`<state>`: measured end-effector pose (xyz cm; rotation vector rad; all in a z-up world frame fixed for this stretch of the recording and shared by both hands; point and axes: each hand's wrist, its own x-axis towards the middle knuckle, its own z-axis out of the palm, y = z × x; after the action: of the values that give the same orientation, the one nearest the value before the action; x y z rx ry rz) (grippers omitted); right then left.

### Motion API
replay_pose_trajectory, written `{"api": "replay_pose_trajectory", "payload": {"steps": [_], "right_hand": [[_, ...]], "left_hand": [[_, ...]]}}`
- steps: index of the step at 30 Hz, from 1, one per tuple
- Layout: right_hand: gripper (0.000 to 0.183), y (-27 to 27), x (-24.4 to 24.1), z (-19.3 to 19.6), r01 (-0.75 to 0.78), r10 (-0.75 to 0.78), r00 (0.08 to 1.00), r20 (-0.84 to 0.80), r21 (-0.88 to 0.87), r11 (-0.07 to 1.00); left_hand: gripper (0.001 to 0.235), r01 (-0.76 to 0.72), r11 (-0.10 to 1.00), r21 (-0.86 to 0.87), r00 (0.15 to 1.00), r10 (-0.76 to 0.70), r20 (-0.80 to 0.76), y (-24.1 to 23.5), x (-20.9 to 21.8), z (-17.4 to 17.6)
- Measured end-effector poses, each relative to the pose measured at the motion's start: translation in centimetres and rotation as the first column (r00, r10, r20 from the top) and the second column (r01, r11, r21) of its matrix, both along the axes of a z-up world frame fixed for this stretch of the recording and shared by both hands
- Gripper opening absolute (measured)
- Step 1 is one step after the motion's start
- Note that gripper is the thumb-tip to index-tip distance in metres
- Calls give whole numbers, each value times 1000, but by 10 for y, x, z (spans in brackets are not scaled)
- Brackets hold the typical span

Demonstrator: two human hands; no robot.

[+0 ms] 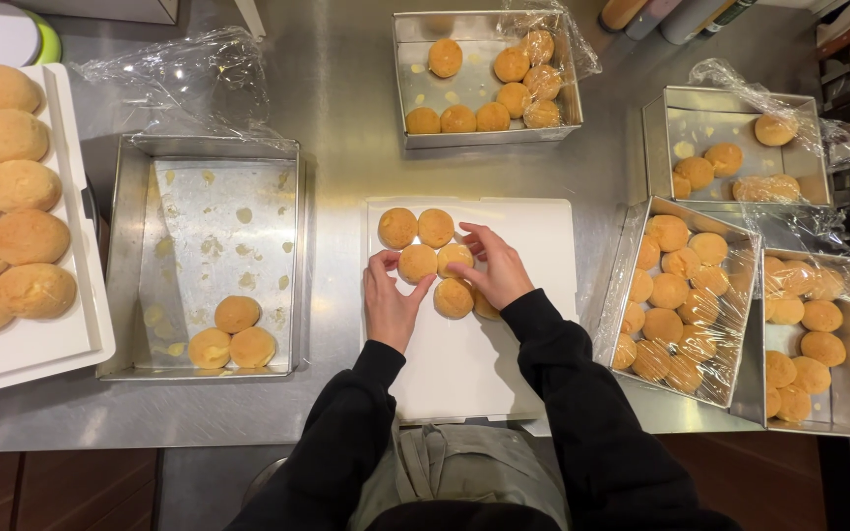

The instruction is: Arrange small round pastries on a white tray in a specific pattern

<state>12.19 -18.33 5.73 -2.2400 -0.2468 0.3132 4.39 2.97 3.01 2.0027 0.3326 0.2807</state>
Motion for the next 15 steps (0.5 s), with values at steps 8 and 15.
{"api": "replay_pose_trajectory", "payload": {"steps": [8,15], "right_hand": [[56,16,45,-5,-28,29,994,102,-16,999],[53,26,64,-28,-144,162,977,138,-129,981]], "left_hand": [[55,-42,999,27,999,41,19,38,48,7],[58,47,997,69,993,-39,-115,41,75,-6]]}}
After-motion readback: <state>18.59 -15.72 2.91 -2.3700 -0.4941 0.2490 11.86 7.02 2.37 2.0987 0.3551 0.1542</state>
